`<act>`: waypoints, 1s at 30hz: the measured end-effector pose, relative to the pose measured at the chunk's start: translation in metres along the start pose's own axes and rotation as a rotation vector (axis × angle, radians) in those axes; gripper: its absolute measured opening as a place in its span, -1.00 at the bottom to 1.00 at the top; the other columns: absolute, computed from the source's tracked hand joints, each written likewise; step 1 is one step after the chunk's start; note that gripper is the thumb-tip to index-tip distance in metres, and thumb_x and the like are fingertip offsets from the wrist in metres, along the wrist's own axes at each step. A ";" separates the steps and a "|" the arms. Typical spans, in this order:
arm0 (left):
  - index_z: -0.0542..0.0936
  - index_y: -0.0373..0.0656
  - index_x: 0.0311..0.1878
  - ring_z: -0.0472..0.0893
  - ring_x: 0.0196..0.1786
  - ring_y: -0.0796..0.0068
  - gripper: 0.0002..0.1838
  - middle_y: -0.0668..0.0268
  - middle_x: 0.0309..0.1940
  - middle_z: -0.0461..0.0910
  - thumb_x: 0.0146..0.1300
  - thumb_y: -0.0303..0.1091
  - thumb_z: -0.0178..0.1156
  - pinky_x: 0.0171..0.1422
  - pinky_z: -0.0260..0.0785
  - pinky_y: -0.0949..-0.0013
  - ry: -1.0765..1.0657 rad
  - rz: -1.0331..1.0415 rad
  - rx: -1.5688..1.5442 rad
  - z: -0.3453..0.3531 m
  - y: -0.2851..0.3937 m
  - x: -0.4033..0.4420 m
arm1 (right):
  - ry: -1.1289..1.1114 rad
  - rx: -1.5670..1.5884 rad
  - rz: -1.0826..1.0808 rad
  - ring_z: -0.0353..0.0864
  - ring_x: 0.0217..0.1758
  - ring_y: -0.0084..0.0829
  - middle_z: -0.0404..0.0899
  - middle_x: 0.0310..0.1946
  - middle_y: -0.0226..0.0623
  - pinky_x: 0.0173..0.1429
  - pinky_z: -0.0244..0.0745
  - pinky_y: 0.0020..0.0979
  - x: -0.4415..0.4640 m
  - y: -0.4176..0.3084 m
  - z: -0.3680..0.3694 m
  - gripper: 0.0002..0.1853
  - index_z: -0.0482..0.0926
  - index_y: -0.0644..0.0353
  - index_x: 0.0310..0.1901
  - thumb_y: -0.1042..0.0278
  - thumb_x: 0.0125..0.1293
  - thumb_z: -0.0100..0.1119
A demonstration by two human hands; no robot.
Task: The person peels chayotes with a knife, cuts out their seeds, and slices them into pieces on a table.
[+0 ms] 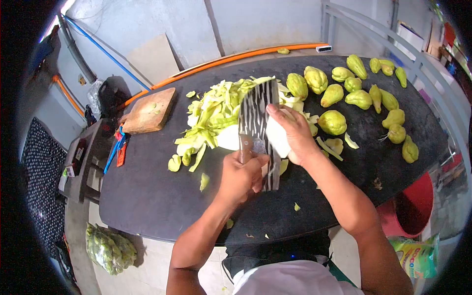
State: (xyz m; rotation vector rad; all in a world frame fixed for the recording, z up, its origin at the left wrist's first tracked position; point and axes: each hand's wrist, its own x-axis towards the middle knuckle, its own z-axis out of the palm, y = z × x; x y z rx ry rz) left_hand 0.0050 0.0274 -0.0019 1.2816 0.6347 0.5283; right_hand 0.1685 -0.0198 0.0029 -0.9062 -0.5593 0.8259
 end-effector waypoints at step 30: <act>0.48 -0.12 -0.29 0.14 -0.78 0.71 -0.87 0.55 -0.74 0.18 0.37 -0.41 0.23 -0.75 -0.05 0.45 0.278 0.315 -0.053 -0.031 0.000 0.013 | 0.883 -0.103 -0.824 0.70 -0.05 -0.24 0.67 -0.07 -0.23 -0.20 0.71 -0.03 -0.285 -0.193 -0.365 -0.37 0.49 0.01 0.19 -0.41 0.44 -0.05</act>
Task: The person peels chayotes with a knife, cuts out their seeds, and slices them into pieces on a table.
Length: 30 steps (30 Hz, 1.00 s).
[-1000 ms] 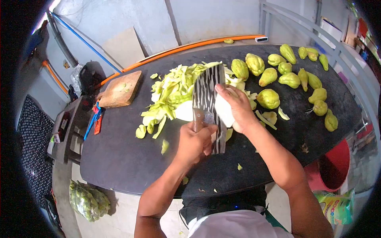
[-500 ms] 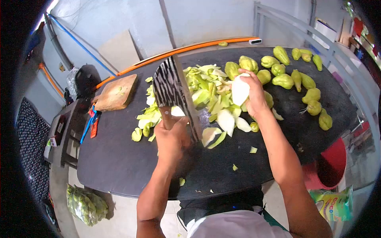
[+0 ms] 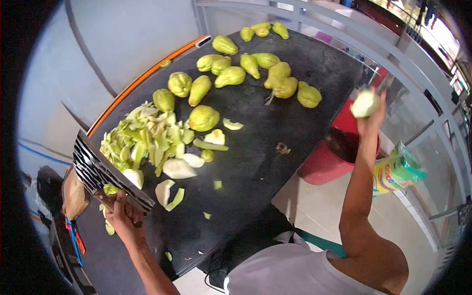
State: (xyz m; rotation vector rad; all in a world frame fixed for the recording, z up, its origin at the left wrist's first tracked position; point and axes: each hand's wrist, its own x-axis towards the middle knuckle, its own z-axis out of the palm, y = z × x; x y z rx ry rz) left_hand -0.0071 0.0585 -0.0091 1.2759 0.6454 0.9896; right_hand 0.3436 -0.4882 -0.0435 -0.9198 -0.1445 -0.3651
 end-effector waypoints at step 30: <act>0.37 -0.08 -0.35 0.26 -0.74 0.58 -0.78 0.46 -0.69 0.27 0.28 -0.43 0.26 -0.69 0.09 0.40 0.287 -0.016 -0.262 -0.093 0.034 0.074 | -1.856 -1.262 -0.548 0.67 0.09 -0.03 0.64 -0.03 -0.03 0.16 0.58 -0.10 -0.342 0.203 0.490 -0.44 0.59 0.17 0.06 0.26 -0.02 0.54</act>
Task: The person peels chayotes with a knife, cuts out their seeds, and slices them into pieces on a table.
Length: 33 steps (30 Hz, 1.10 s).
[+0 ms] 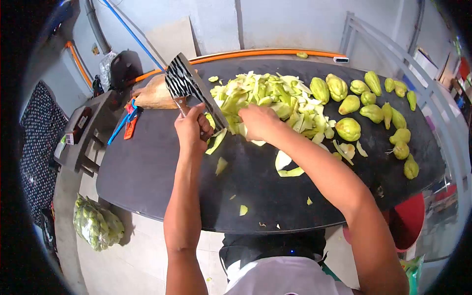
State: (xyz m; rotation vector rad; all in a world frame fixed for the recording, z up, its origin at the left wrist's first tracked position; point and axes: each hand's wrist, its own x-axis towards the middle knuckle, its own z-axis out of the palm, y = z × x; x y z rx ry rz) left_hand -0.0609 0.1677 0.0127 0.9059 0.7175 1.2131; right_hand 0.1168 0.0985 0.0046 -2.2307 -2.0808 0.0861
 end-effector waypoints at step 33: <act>0.46 -0.19 -0.35 0.26 -0.76 0.55 -0.82 0.42 -0.72 0.27 0.27 -0.43 0.31 -0.71 0.08 0.38 -0.568 -0.599 0.225 0.075 -0.051 -0.111 | 0.327 2.285 0.231 0.73 -0.31 -0.41 0.70 -0.29 -0.32 -0.19 0.70 -0.26 -0.125 0.117 -0.020 -0.57 0.62 0.09 -0.08 -0.15 0.39 0.24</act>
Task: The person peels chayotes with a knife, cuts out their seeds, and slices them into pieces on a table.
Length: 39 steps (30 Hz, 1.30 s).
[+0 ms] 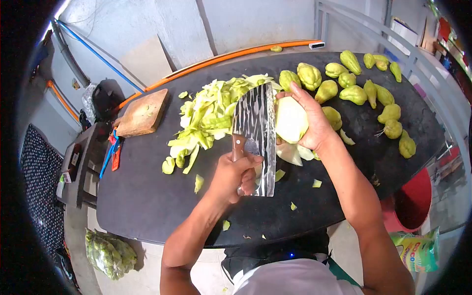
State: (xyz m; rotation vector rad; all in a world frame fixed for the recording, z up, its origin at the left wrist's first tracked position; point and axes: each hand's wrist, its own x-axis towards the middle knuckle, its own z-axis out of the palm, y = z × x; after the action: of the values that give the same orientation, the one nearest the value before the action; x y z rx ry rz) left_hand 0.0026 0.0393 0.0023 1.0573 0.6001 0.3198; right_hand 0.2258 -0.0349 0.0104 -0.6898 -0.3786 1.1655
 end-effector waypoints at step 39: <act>0.53 -0.23 -0.44 0.36 -0.77 0.63 -0.79 0.40 -0.70 0.49 0.30 -0.43 0.31 -0.67 0.17 0.48 0.425 0.762 0.699 -0.018 0.008 0.010 | 0.094 -0.387 -0.226 0.65 -0.14 -0.42 0.60 -0.14 -0.32 -0.04 0.65 -0.31 0.009 0.026 0.001 -0.13 0.52 0.11 0.14 -0.65 0.30 -0.13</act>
State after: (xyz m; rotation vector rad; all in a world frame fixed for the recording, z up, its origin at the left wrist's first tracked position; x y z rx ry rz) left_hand 0.0005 0.0613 0.0002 1.9093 0.6839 1.0713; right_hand 0.2102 -0.0200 -0.0073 -1.0064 -0.5948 0.8480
